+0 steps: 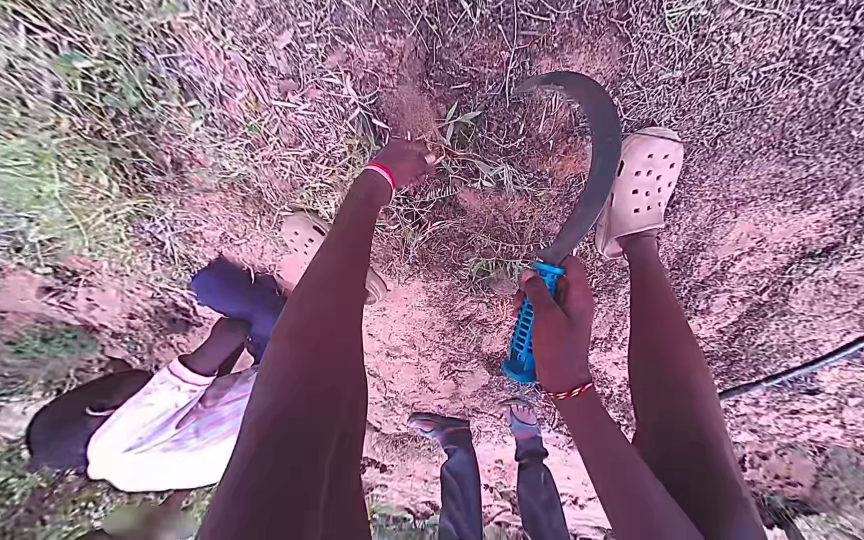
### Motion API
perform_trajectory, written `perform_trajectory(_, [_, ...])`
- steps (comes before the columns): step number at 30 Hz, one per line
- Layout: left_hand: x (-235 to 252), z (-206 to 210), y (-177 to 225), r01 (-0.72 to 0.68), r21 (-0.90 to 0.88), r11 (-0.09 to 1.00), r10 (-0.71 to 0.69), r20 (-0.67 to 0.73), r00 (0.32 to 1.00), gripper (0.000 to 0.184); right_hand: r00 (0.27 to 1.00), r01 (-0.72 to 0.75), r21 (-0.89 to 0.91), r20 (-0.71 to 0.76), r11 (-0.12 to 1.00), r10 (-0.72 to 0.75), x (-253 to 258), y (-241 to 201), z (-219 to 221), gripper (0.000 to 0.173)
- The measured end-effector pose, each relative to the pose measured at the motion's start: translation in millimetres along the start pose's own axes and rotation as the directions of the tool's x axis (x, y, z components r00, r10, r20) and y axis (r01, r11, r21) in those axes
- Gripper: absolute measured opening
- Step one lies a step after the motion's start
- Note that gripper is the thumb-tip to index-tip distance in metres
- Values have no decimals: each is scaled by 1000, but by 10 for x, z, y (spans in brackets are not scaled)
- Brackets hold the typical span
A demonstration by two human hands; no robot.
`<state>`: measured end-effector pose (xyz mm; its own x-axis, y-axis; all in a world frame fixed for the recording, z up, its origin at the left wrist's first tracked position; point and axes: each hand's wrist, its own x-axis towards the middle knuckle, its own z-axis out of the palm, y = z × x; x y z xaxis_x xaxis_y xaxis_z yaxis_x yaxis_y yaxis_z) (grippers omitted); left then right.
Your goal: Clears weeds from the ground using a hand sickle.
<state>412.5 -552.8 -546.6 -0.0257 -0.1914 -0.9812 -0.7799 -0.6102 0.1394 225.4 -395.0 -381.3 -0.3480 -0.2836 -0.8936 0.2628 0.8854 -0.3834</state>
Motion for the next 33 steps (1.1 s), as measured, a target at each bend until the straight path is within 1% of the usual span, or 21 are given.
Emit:
perform_trajectory(1, [-233, 76, -9, -38, 49, 998, 36, 47, 998, 23, 1000, -11, 2, 2, 1000, 11, -23, 9, 10, 28])
perform_trajectory(2, [-392, 107, 8, -68, 114, 991, 64, 33, 997, 28, 1000, -10, 13, 10, 1000, 10, 0, -2, 24, 29])
perform_trajectory(3, [-480, 122, 3, -80, 184, 980, 87, -29, 996, 31, 1000, -8, 26, 14, 1000, 7, 28, -8, 39, 29])
perform_trajectory(5, [-488, 162, -79, -29, 274, 961, 74, -155, 985, 32, 1000, -26, 26, 9, 999, 26, 28, 2, 38, 28])
perform_trajectory(7, [-246, 175, -160, 20, 318, 948, 62, -246, 967, 31, 999, -43, 6, 6, 999, 43, 37, 1, 45, 29])
perform_trajectory(8, [-63, 201, -195, 41, 344, 938, 64, -288, 955, 35, 999, -47, -5, 4, 999, 47, 32, 15, 41, 30])
perform_trajectory(9, [123, 245, -221, 62, 354, 933, 67, -339, 938, 40, 999, -51, -10, 6, 999, 51, 22, 38, 36, 30])
perform_trajectory(11, [406, 344, -186, 133, 357, 925, 40, -437, 898, 58, 998, -55, -11, 18, 998, 55, 12, 91, 43, 31])
perform_trajectory(13, [525, 443, -58, 190, 341, 921, -4, -480, 877, 68, 998, -59, -19, 22, 998, 59, 14, 109, 57, 34])
perform_trajectory(15, [539, 472, -47, 221, 282, 934, -76, -447, 892, 69, 997, -79, -29, 25, 996, 80, -27, 93, 65, 34])
perform_trajectory(19, [529, 255, -41, 220, 180, 959, -143, -361, 922, 56, 997, -60, -11, 39, 998, 60, -19, 33, 80, 30])
perform_trajectory(22, [567, 205, -9, 259, 122, 958, -201, -359, 912, 54, 997, -64, 7, 35, 998, 64, -13, 50, 68, 29])
perform_trajectory(24, [578, 193, -4, 272, 92, 958, -218, -384, 897, 54, 996, -76, 18, 39, 997, 76, -16, 62, 66, 28])
perform_trajectory(27, [644, 195, -62, 247, 27, 969, -214, -417, 883, 54, 996, -82, 18, 37, 996, 82, -12, 59, 66, 27])
perform_trajectory(31, [636, 235, -95, 248, -81, 965, -257, -450, 855, 52, 996, -88, 36, 35, 995, 87, -7, 13, 90, 26])
perform_trajectory(33, [609, 270, -80, 230, -94, 969, -247, -455, 856, 53, 996, -83, 46, 31, 995, 82, 10, -11, 102, 25])
